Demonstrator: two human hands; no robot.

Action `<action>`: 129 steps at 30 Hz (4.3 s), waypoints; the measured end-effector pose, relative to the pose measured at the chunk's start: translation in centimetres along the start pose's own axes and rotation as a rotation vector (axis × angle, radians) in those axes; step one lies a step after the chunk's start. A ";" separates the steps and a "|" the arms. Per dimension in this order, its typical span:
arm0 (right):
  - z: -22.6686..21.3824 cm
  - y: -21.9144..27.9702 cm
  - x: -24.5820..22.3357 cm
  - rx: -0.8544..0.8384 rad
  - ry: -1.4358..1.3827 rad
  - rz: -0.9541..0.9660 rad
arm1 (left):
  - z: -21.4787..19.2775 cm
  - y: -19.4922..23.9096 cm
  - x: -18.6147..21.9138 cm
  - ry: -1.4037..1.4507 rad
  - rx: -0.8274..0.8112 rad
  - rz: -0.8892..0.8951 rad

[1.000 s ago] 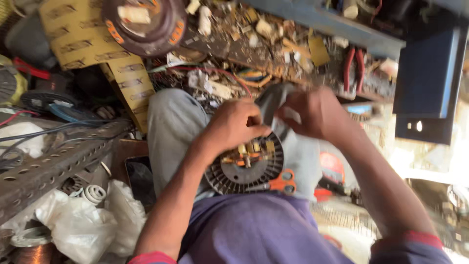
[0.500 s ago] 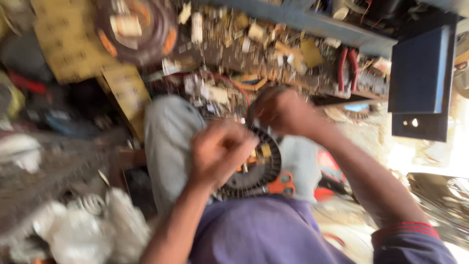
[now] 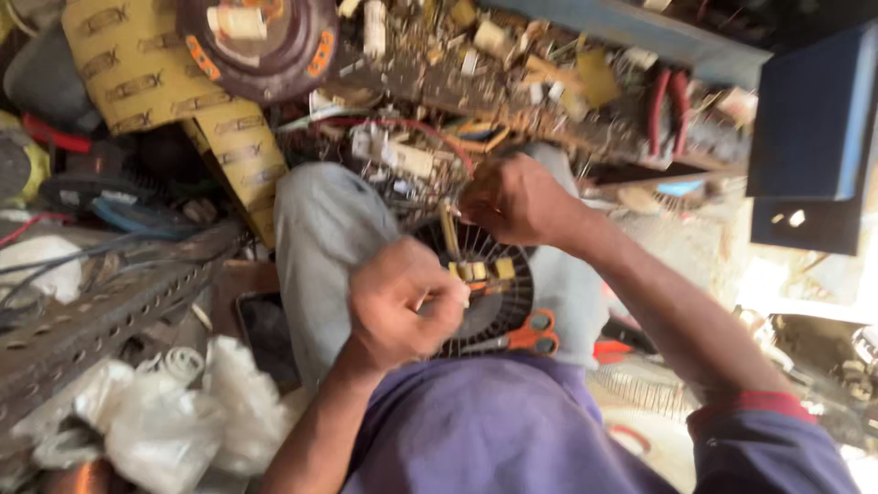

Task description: The person is winding thin copper wire around the coils of a fan motor by hand while holding the motor assembly on their lap.

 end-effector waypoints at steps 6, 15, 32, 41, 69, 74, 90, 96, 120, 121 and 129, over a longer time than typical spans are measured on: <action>-2.9 3.5 -2.4 -0.181 0.257 0.347 | 3.0 -10.2 -3.6 -0.469 -0.653 -0.100; -0.3 1.5 -2.8 -0.148 0.013 -0.052 | -0.1 0.7 3.3 -0.309 -0.179 0.385; -1.1 2.1 -5.5 -0.125 -0.092 0.008 | -0.5 0.4 1.9 -0.425 -0.171 0.383; -2.4 3.4 -1.9 -0.340 0.442 0.527 | 2.8 -9.9 -2.2 -0.476 -0.380 0.245; -0.8 0.7 -1.8 -0.148 0.000 -0.087 | -0.5 1.1 2.6 -0.517 -0.114 0.494; -1.0 1.4 0.3 -0.042 0.098 0.006 | 0.6 -2.7 0.6 0.224 -0.026 0.096; -6.3 -1.1 -10.2 -0.108 -0.270 -0.059 | -0.8 1.7 2.1 -0.287 -0.166 0.213; -7.4 -0.2 -8.9 0.042 -0.057 -0.011 | 0.9 2.7 1.2 -0.197 -0.084 0.205; -1.5 3.1 -9.1 -0.134 0.050 -0.287 | 0.0 0.4 0.8 0.110 -0.336 0.074; -1.0 2.8 -6.8 -0.183 0.243 -0.206 | -0.1 0.9 1.3 0.103 -0.336 0.084; -2.1 3.7 -0.7 0.119 0.274 0.126 | 1.9 -6.2 -2.9 0.130 -0.056 0.038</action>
Point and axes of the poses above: each hand's wrist, its own y-axis away from the middle knuckle, its own z-axis out of the palm, x = y × z, the point moved 2 cm from there along -y, towards the middle knuckle, and after that the axes turned 14 degrees about -z, right-handed, at the moved point
